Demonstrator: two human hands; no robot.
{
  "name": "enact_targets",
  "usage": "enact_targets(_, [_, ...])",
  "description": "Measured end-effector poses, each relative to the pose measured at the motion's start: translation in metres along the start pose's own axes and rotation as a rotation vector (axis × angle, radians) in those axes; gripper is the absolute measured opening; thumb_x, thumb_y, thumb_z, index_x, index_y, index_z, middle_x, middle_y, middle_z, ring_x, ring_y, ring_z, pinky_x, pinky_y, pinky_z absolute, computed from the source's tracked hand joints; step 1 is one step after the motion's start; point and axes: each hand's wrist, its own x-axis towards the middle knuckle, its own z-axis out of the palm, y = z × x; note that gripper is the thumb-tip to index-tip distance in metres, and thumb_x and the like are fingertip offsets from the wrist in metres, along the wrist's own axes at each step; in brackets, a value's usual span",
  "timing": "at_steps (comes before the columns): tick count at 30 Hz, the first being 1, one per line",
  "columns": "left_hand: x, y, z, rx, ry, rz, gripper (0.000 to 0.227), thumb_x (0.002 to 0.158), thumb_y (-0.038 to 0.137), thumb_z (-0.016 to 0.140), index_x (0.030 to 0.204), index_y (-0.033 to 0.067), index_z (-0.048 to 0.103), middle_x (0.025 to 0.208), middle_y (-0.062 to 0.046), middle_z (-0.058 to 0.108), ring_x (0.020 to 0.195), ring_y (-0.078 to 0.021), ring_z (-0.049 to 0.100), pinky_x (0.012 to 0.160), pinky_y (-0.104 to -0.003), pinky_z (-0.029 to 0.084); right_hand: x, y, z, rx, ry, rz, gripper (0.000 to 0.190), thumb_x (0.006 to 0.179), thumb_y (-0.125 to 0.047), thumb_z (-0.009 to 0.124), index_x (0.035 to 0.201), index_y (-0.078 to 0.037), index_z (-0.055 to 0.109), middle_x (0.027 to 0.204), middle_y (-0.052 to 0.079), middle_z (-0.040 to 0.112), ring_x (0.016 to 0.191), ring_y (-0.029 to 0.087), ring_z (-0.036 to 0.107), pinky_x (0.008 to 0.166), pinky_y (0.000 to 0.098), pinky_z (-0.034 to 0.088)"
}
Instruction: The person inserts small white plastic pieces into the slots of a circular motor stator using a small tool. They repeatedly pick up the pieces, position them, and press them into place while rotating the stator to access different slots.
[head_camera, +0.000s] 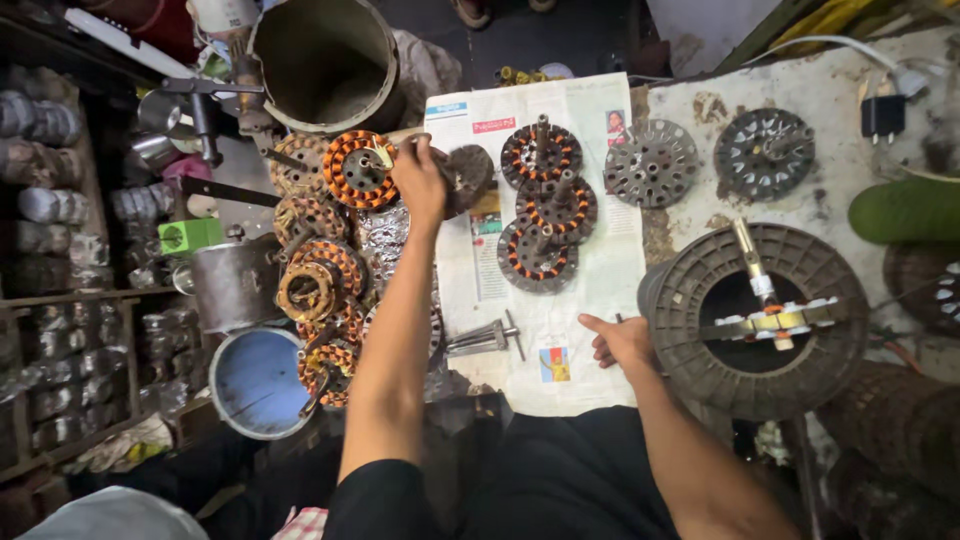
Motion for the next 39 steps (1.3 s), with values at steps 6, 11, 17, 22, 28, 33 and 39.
enact_targets(6, [0.012, -0.016, -0.035, -0.591, -0.355, -0.733, 0.037, 0.105, 0.02, 0.058, 0.113, -0.0134, 0.071, 0.088, -0.022, 0.077, 0.068, -0.029, 0.07, 0.06, -0.042, 0.058, -0.006, 0.0, 0.0, -0.005, 0.003, -0.006, 0.061, 0.069, -0.045, 0.09, 0.073, 0.013, 0.072, 0.064, 0.022, 0.07, 0.045, 0.028, 0.066, 0.043, 0.0369, 0.056])
enact_targets(11, [-0.005, -0.054, -0.036, -0.493, -0.507, -0.897, 0.041, 0.095, 0.023, 0.067, 0.122, -0.0064, 0.065, 0.102, -0.021, 0.074, 0.08, -0.0317, 0.072, 0.07, -0.046, 0.06, -0.01, -0.004, -0.002, -0.035, -0.007, -0.009, 0.062, 0.071, -0.046, 0.089, 0.074, 0.013, 0.073, 0.065, 0.023, 0.071, 0.045, 0.028, 0.065, 0.045, 0.0359, 0.055])
enact_targets(17, [-0.023, -0.101, -0.037, -0.077, -0.626, -0.888, 0.06, 0.092, 0.035, 0.072, 0.132, -0.0089, 0.061, 0.137, -0.024, 0.063, 0.114, -0.0343, 0.066, 0.09, -0.049, 0.056, -0.008, -0.002, 0.0, -0.001, -0.021, -0.031, 0.06, 0.071, -0.044, 0.089, 0.075, 0.013, 0.072, 0.066, 0.022, 0.071, 0.046, 0.027, 0.065, 0.045, 0.0357, 0.055])
enact_targets(22, [-0.02, -0.097, -0.037, 0.185, -0.664, -0.729, 0.05, 0.089, 0.03, 0.076, 0.119, -0.0085, 0.063, 0.124, -0.026, 0.066, 0.106, -0.0368, 0.069, 0.086, -0.049, 0.057, -0.009, -0.003, -0.001, -0.005, -0.014, -0.038, 0.06, 0.071, -0.044, 0.089, 0.074, 0.013, 0.072, 0.066, 0.022, 0.071, 0.047, 0.028, 0.066, 0.044, 0.036, 0.056])
enact_targets(28, [-0.004, -0.008, -0.065, 0.445, -0.528, -0.372, 0.043, 0.091, 0.033, 0.069, 0.098, -0.009, 0.072, 0.095, -0.024, 0.074, 0.089, -0.0373, 0.075, 0.078, -0.042, 0.059, -0.013, -0.007, -0.002, -0.006, -0.001, -0.021, 0.06, 0.071, -0.043, 0.09, 0.074, 0.014, 0.071, 0.067, 0.023, 0.071, 0.047, 0.028, 0.067, 0.045, 0.0362, 0.057])
enact_targets(33, [-0.028, 0.068, -0.097, 0.415, -0.499, -0.247, 0.034, 0.093, 0.035, 0.065, 0.101, 0.004, 0.076, 0.091, -0.014, 0.081, 0.09, -0.0281, 0.074, 0.083, -0.038, 0.052, -0.007, 0.002, 0.001, -0.004, -0.01, -0.032, 0.061, 0.071, -0.044, 0.09, 0.075, 0.014, 0.071, 0.068, 0.024, 0.071, 0.048, 0.028, 0.068, 0.045, 0.0361, 0.057])
enact_targets(39, [-0.077, 0.104, -0.124, -0.116, -0.212, 0.095, 0.025, 0.098, 0.019, 0.067, 0.11, -0.0018, 0.074, 0.101, -0.012, 0.079, 0.091, -0.0183, 0.075, 0.085, -0.03, 0.057, -0.013, 0.008, -0.005, -0.041, -0.036, -0.105, 0.058, 0.08, -0.043, 0.085, 0.079, 0.013, 0.072, 0.069, 0.024, 0.073, 0.049, 0.028, 0.066, 0.046, 0.036, 0.054])
